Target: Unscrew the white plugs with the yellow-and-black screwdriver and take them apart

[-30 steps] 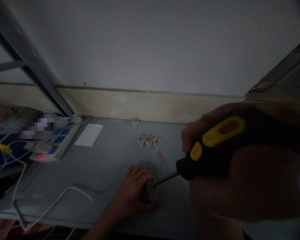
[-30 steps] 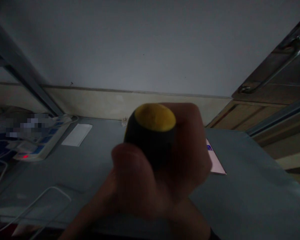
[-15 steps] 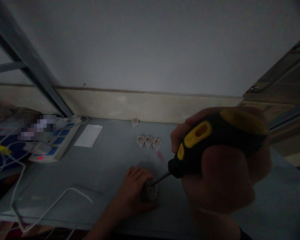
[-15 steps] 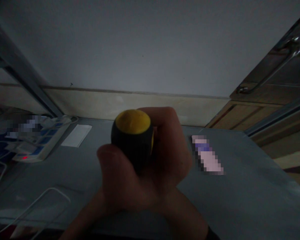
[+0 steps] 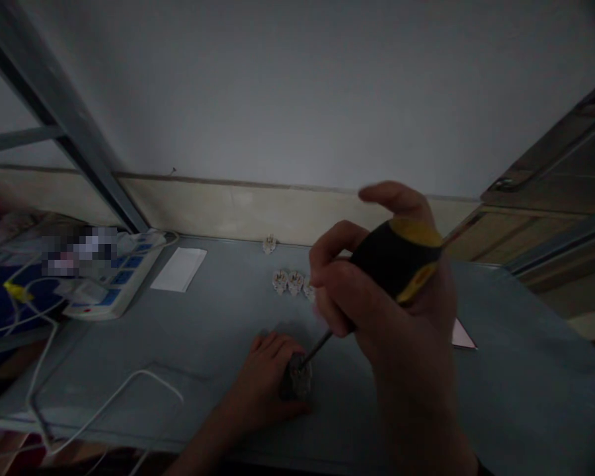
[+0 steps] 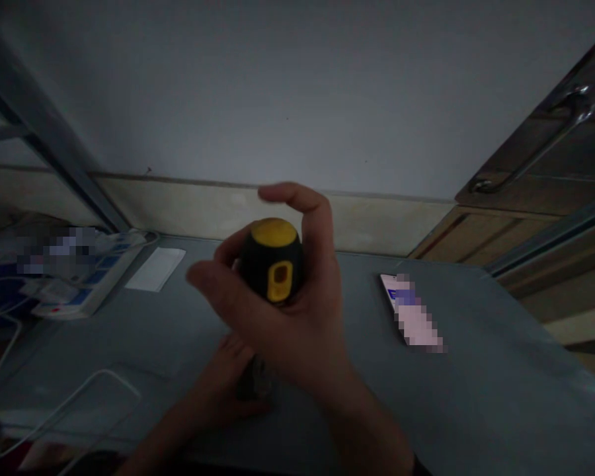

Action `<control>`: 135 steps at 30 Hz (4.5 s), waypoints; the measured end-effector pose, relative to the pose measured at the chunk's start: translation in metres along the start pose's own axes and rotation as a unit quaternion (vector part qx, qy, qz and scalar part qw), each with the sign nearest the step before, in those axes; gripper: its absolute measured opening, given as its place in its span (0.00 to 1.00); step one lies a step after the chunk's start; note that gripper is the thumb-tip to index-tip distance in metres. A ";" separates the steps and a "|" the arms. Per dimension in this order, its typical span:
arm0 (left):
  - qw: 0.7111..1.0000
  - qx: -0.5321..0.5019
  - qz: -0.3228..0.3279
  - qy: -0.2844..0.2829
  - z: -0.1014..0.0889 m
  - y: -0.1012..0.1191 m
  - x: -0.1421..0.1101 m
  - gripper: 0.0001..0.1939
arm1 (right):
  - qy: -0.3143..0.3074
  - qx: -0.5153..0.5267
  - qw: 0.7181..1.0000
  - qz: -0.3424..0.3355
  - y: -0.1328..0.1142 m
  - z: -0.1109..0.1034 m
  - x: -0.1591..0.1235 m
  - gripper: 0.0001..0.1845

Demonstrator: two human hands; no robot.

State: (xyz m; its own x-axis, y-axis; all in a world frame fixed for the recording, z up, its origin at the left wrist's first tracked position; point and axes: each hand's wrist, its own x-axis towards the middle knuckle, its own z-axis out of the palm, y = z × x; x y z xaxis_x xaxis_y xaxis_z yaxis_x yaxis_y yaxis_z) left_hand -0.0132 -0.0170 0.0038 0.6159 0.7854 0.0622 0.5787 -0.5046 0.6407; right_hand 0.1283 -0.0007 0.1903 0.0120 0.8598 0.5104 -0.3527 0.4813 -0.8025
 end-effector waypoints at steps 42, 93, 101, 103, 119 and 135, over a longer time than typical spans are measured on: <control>0.997 -0.010 0.059 -0.049 -0.011 -0.010 0.051 0.33 | 0.001 -0.055 0.998 -0.036 -0.014 -0.054 0.025 0.13; 0.991 -0.073 0.046 -0.099 -0.026 -0.024 0.068 0.30 | -0.051 -0.017 0.998 -0.043 -0.004 -0.050 0.030 0.16; 0.989 -0.085 0.051 -0.109 -0.029 -0.026 0.068 0.28 | -0.054 0.050 0.997 -0.008 -0.005 -0.047 0.037 0.15; 0.989 -0.083 0.048 -0.114 -0.030 -0.025 0.068 0.27 | -0.063 0.042 0.997 -0.007 -0.005 -0.047 0.037 0.11; 0.989 -0.075 0.065 -0.109 -0.031 -0.025 0.068 0.26 | -0.131 0.059 0.989 0.021 -0.005 -0.052 0.040 0.13; 0.989 -0.072 0.065 -0.110 -0.032 -0.025 0.068 0.26 | -0.136 -0.004 0.991 0.003 -0.006 -0.055 0.035 0.13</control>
State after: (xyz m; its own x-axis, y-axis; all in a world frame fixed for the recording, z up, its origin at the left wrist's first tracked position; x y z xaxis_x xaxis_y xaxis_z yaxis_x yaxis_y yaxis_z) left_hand -0.0027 0.0602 0.0167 0.7906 0.6123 -0.0056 0.4140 -0.5277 0.7417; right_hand 0.1823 0.0354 0.1959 -0.2434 0.7849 0.5698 -0.3440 0.4794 -0.8074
